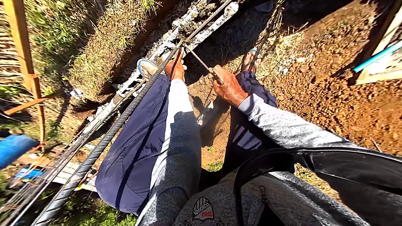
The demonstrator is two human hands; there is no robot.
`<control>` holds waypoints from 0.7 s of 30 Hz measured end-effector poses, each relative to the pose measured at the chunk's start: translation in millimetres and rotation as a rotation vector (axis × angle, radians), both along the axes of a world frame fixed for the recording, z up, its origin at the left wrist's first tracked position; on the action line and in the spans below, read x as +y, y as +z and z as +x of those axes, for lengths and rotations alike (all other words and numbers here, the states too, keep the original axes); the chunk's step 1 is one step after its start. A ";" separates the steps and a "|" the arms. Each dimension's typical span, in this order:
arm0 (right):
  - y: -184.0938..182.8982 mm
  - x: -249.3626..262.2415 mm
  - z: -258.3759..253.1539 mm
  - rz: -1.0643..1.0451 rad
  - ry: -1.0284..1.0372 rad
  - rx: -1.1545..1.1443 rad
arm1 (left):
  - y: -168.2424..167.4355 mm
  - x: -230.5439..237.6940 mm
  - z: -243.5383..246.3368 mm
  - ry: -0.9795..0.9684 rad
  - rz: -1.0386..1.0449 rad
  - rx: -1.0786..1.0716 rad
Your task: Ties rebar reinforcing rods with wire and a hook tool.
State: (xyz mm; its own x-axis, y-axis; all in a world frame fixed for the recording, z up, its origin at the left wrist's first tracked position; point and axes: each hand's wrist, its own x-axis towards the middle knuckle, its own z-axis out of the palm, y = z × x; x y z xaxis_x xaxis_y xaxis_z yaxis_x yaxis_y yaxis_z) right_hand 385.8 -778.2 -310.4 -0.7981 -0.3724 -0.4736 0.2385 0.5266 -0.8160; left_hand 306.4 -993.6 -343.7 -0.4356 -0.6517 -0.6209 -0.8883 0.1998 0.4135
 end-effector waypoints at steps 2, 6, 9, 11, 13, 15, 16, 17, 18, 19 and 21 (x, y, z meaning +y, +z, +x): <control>-2.6 0.3 2.2 0.034 0.053 0.045 | -3.8 -2.5 1.1 -0.072 -0.074 -0.028; -1.0 -2.5 3.3 0.135 0.146 0.052 | -7.0 -6.8 3.0 -0.176 -0.179 -0.081; -0.4 -6.1 7.3 0.189 0.176 0.089 | -6.7 -6.7 0.3 -0.204 -0.206 -0.110; -4.6 -6.6 11.1 0.175 0.153 0.099 | -6.0 -7.9 -1.5 -0.217 -0.204 -0.122; -9.2 -6.0 15.6 0.125 0.102 0.087 | -6.6 -8.7 -1.1 -0.216 -0.193 -0.122; -5.7 -5.9 14.9 0.081 0.031 0.032 | -7.0 -8.7 -2.8 -0.189 -0.163 -0.110; 1.2 -4.7 13.5 0.065 0.002 -0.001 | -4.9 -6.6 -3.9 -0.162 -0.136 -0.112; 8.9 -2.8 12.6 0.052 -0.012 -0.022 | -3.6 -4.7 -3.4 -0.129 -0.108 -0.104; 13.8 -1.5 11.5 0.039 -0.032 -0.021 | -3.1 -3.4 -3.5 -0.105 -0.076 -0.084; 15.4 -1.1 11.3 0.019 -0.059 -0.012 | -1.5 -2.1 -3.9 -0.087 -0.056 -0.061; 17.0 -0.3 15.6 -0.033 -0.115 -0.036 | 4.2 -1.3 -4.3 -0.088 -0.033 -0.050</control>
